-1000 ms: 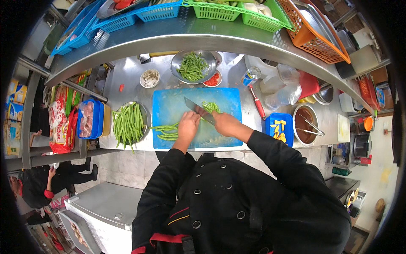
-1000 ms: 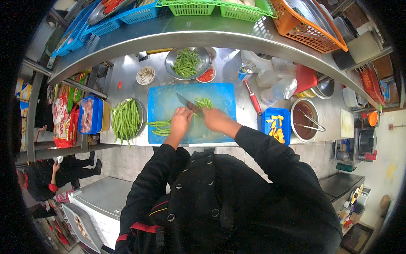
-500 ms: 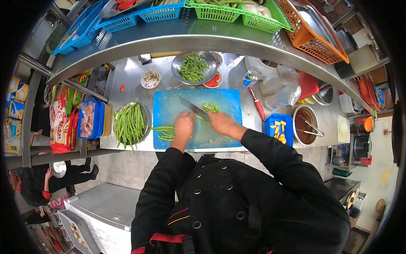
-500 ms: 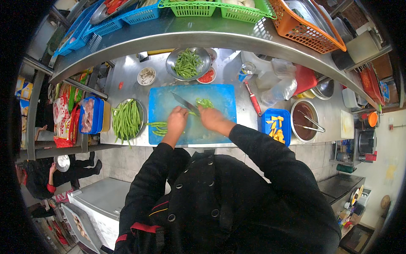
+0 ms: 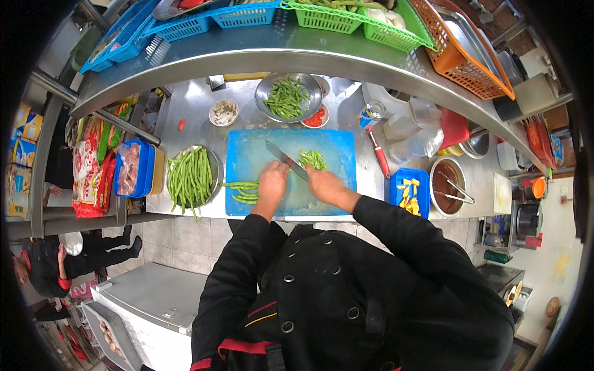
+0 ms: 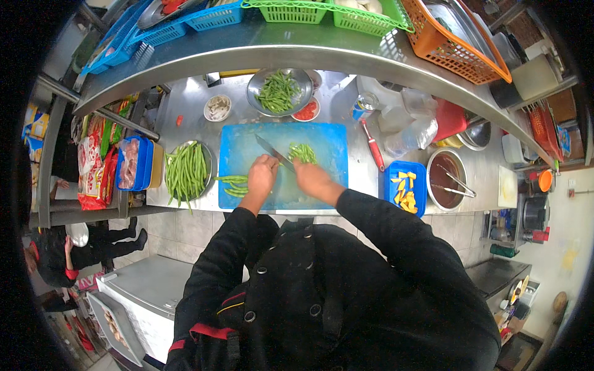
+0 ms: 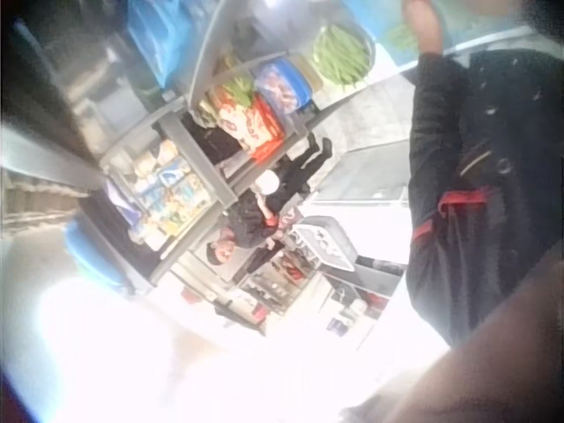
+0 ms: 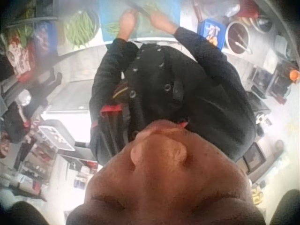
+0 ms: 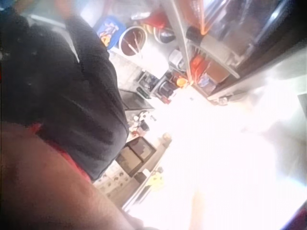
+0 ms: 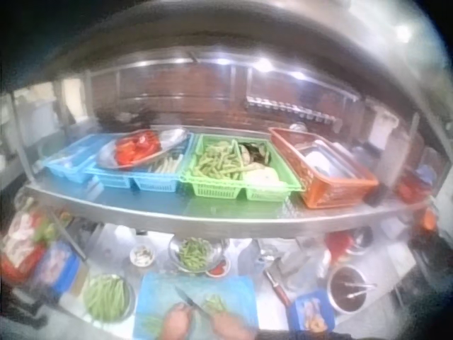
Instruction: The person chops green beans on a blue cutting board using a cleaver, occasionally gathering more beans from a pile on the counter.
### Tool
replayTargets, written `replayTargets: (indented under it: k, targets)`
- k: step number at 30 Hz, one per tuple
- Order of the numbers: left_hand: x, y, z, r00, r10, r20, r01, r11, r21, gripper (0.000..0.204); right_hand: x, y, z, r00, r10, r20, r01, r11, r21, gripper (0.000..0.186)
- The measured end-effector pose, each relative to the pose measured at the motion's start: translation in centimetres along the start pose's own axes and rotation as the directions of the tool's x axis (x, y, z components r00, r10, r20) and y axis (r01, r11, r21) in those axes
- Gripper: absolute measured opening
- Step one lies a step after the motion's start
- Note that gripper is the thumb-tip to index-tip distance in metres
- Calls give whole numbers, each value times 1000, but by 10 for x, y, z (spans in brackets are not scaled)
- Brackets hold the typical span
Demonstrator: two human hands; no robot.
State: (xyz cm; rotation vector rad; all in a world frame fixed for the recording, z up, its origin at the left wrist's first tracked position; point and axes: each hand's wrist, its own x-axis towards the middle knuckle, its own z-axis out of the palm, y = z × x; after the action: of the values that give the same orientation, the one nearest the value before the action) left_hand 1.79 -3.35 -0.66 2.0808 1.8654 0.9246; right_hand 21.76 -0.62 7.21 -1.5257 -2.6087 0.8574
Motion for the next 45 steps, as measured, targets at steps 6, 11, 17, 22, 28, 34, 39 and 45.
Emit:
replayTargets:
  k: [6,11,17,22,28,34,39,45]
  targets:
    - [-6,-4,-6,1000,1,-9,-1,999,-36,8,16,-8,-17,996,-85,9,85,996,-7,32]
    - [1,-4,-3,1000,10,-2,-10,996,-87,9,21,-4,13,1000,28,-13,-28,999,36,39]
    - [0,-18,-11,999,37,-21,-38,999,-34,7,35,-19,2,999,4,41,-4,1000,4,29]
    - [0,-17,-7,996,85,-12,-86,995,-54,7,11,-14,-33,994,-39,104,46,997,-66,30]
    - [-3,-17,-6,994,102,-27,-104,990,-100,8,34,-17,6,1000,-8,21,6,998,63,35]
    - [-1,-19,-8,997,80,-20,-82,987,-140,8,18,-14,-19,997,-2,77,-1,999,45,28]
    - [13,-29,-29,965,27,261,9,991,-136,13,57,-28,0,1000,-21,22,19,998,53,30]
    - [18,-68,-121,915,6,405,-32,998,56,19,29,-13,-3,995,-88,43,77,973,216,35]
